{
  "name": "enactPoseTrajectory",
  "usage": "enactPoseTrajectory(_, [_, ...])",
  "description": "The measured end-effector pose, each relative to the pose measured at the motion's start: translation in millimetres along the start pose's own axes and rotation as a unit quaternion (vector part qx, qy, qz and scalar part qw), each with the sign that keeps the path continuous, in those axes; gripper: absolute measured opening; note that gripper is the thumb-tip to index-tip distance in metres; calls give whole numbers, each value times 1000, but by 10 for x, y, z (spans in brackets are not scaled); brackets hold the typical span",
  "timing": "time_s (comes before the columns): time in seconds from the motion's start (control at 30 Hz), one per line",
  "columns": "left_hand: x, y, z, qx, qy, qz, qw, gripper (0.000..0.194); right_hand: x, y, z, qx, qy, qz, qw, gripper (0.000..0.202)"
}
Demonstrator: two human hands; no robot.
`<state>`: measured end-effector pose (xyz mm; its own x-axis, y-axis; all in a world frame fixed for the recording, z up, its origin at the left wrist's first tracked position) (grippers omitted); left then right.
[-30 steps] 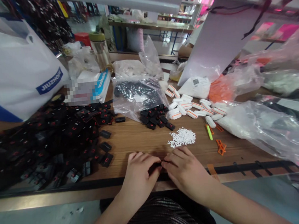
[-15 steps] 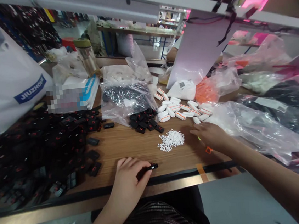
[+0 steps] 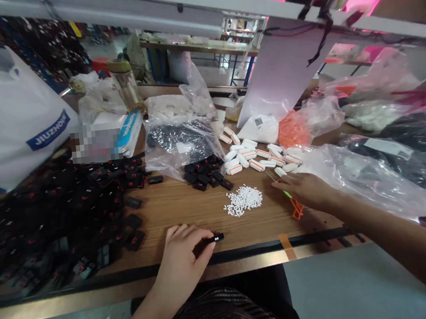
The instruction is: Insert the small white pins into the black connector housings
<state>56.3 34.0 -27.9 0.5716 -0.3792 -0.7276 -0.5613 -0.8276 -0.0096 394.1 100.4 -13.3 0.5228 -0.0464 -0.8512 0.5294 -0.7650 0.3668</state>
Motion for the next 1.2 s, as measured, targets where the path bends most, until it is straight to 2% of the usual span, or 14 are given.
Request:
enactPoseTrajectory(0.2, [-8,11,-20,-7,0,1,1000,9,17,-8,35,-93,36,-35,994,27])
enactPoseTrajectory(0.33, [-13,7,-22,-11,2,2,1000,9,-74,-35,20,-115,10,-45,992,25])
enactPoseTrajectory(0.43, [-12,5,-21,-9,5,2,1000,11,-215,-39,-10,-107,-56,-74,990,22])
enactPoseTrajectory(0.53, [-17,11,-18,-8,8,-4,1000,11,-457,9,-13,-25,-141,-145,979,16])
enactPoseTrajectory(0.6, [-24,14,-22,-8,10,-6,1000,11,-649,65,93,43,-228,-200,952,17])
enactPoseTrajectory(0.63, [-26,14,-25,-8,12,-5,1000,11,-712,91,156,76,-348,-225,907,17])
enactPoseTrajectory(0.67, [-27,12,-29,-7,14,-3,1000,10,-737,96,259,100,-475,-234,842,18])
enactPoseTrajectory(0.73, [-28,8,-36,-5,17,2,1000,9,-756,4,642,73,-675,-194,708,27])
enactPoseTrajectory(0.77, [-29,7,-39,-5,17,2,1000,9,-766,-62,859,52,-739,-166,651,30])
enactPoseTrajectory(0.8, [-29,6,-41,-5,16,3,1000,9,-762,-125,1050,51,-779,-141,608,31])
enactPoseTrajectory(0.87, [-32,7,-43,-6,15,2,1000,10,-739,-232,1318,66,-822,-134,550,37])
enactPoseTrajectory(0.93, [-36,9,-44,-9,15,2,1000,11,-687,-307,1440,101,-833,-164,519,41])
enactPoseTrajectory(1.0, [-39,9,-50,-10,15,4,1000,11,-639,-356,1487,124,-830,-200,506,44])
enactPoseTrajectory(1.2, [-39,-2,-59,-12,11,9,1000,9,-593,-403,1547,112,-808,-238,527,42])
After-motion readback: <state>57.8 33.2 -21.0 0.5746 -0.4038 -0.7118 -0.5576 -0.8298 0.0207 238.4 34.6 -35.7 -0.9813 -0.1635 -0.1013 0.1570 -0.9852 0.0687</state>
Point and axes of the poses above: each hand's wrist, its own y-axis away from the middle knuckle, its own x-axis out of the palm, z = x × y, the point moved 6 cm from there along -y, towards the middle knuckle, and after that the axes turned 15 degrees about z, right-handed, at the moved point
